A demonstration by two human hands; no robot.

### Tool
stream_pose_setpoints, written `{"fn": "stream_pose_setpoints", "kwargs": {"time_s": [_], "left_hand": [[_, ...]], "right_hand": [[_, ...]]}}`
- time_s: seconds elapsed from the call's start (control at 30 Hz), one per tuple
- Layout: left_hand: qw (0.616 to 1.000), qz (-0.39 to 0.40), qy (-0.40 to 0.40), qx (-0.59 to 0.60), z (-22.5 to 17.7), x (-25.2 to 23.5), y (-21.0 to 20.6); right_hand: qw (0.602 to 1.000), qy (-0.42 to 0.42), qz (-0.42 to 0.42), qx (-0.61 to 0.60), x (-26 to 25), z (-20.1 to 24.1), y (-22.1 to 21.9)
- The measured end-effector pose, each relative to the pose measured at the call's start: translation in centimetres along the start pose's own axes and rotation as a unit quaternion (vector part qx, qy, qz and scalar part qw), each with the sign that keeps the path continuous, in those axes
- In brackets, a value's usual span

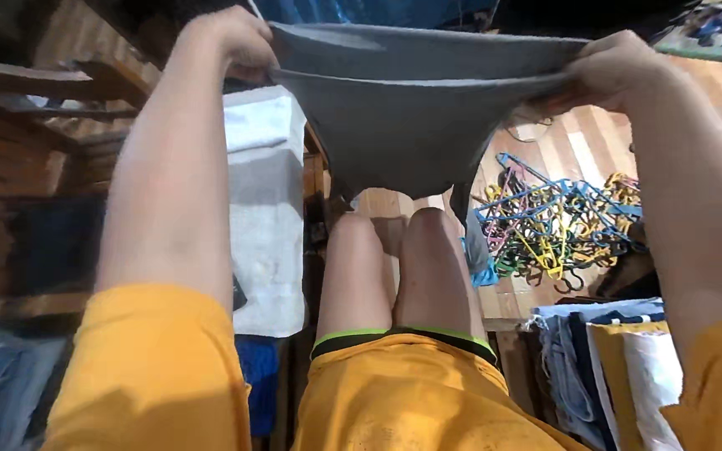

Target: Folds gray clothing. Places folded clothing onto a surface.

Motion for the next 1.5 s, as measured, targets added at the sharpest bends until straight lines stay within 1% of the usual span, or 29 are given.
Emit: {"fn": "stream_pose_setpoints", "kwargs": {"time_s": [0.07,0.1,0.17,0.23,0.3,0.37,0.47,0.53,0.6,0.67,0.73,0.77,0.83,0.87,0.9,0.93,0.97,1.0,1.03,1.07,1.1,1.13,1.17,1.2,1.3,1.33,1.4,1.43,1.5], "left_hand": [[0.999,-0.032,0.005,0.019,0.9,0.0,0.8],[0.998,-0.053,0.004,0.019,1.3,0.2,1.0],[0.996,-0.084,-0.018,0.0,2.0,0.5,1.5],[0.994,-0.103,-0.035,-0.015,3.0,0.1,1.9],[0.993,-0.107,-0.047,-0.022,3.8,-0.6,2.2],[0.991,-0.109,-0.064,-0.044,4.6,-1.1,2.2],[0.977,-0.133,-0.127,-0.111,5.7,0.9,2.2],[0.965,-0.107,-0.183,-0.152,5.9,4.1,2.0],[0.932,-0.112,-0.287,-0.193,6.6,7.3,1.0],[0.864,-0.177,-0.435,-0.181,7.5,10.6,-1.3],[0.818,-0.229,-0.518,-0.102,6.4,15.5,-5.0],[0.804,-0.231,-0.545,-0.05,5.3,18.2,-7.6],[0.786,-0.174,-0.59,0.06,2.9,22.4,-14.6],[0.779,-0.14,-0.605,0.084,1.7,23.7,-18.7],[0.774,-0.116,-0.616,0.092,0.3,24.5,-22.4],[0.77,-0.1,-0.621,0.112,-1.2,24.6,-25.5],[0.769,-0.094,-0.62,0.129,-2.8,24.4,-27.8],[0.769,-0.097,-0.616,0.14,-4.2,24.0,-29.3],[0.77,-0.101,-0.61,0.155,-5.3,23.7,-30.0],[0.771,-0.105,-0.603,0.179,-5.9,23.6,-30.4],[0.77,-0.108,-0.598,0.197,-6.2,23.3,-30.7],[0.77,-0.11,-0.596,0.202,-6.3,22.8,-30.9],[0.775,-0.108,-0.592,0.193,-6.0,22.1,-31.0],[0.79,-0.103,-0.581,0.165,-5.4,21.2,-31.3],[0.864,-0.086,-0.494,0.041,-1.4,16.7,-31.7],[0.891,-0.089,-0.445,0.025,1.2,14.7,-31.3],[0.934,-0.126,-0.334,0.004,7.6,11.7,-29.6],[0.944,-0.151,-0.295,-0.001,10.8,11.2,-28.3],[0.942,-0.203,-0.265,-0.009,15.8,13.1,-25.3]], "right_hand": [[0.998,-0.017,0.004,-0.059,-0.7,1.6,-0.9],[0.999,-0.012,-0.003,-0.05,-0.8,2.3,-1.2],[0.997,0.03,-0.037,0.053,-1.1,3.0,-1.3],[0.977,0.077,-0.057,0.189,-1.4,3.2,-1.0],[0.959,0.117,-0.063,0.249,-1.2,3.2,-1.0],[0.948,0.139,-0.069,0.276,-0.8,3.0,-1.2],[0.941,0.152,-0.074,0.293,-0.6,1.7,-1.2],[0.944,0.155,-0.079,0.279,-0.4,0.2,-1.0],[0.962,0.136,-0.092,0.217,-0.2,-1.7,-1.1],[0.986,0.093,-0.09,0.105,0.0,-4.2,-1.6],[0.996,0.041,-0.077,-0.011,0.1,-7.5,-2.2],[0.996,0.018,-0.078,-0.027,0.3,-9.5,-2.5],[0.997,-0.007,-0.079,0.017,1.1,-13.5,-3.3],[0.997,-0.005,-0.073,0.031,2.0,-15.0,-4.0],[0.999,0.013,-0.044,0.023,3.3,-16.1,-4.7],[0.999,0.052,0.01,-0.007,5.3,-16.6,-5.5],[0.989,0.105,0.095,-0.054,7.7,-16.4,-6.3],[0.965,0.163,0.186,-0.093,10.4,-16.2,-7.3],[0.925,0.221,0.284,-0.12,13.2,-15.9,-8.2],[0.889,0.272,0.349,-0.115,16.1,-15.6,-9.4],[0.87,0.311,0.371,-0.094,18.9,-15.3,-10.3],[0.871,0.341,0.344,-0.085,20.8,-15.1,-11.0],[0.883,0.355,0.293,-0.096,22.2,-15.0,-11.5],[0.893,0.359,0.245,-0.116,23.1,-15.3,-11.6],[0.899,0.359,0.18,-0.173,23.4,-16.6,-9.1],[0.903,0.35,0.158,-0.19,23.5,-17.1,-7.6],[0.908,0.337,0.109,-0.223,23.5,-18.7,-4.5],[0.911,0.333,0.087,-0.229,23.5,-19.7,-3.1],[0.913,0.316,0.061,-0.25,24.1,-21.6,-1.2]]}}
Point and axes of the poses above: each hand's wrist, its own x-axis away from the middle knuckle, its own y-axis out of the back of the hand, z = x × y, the point moved 1 cm from there along -x, towards the middle knuckle, and after that the axes turned 1 degree about z, right-handed, at the moved point
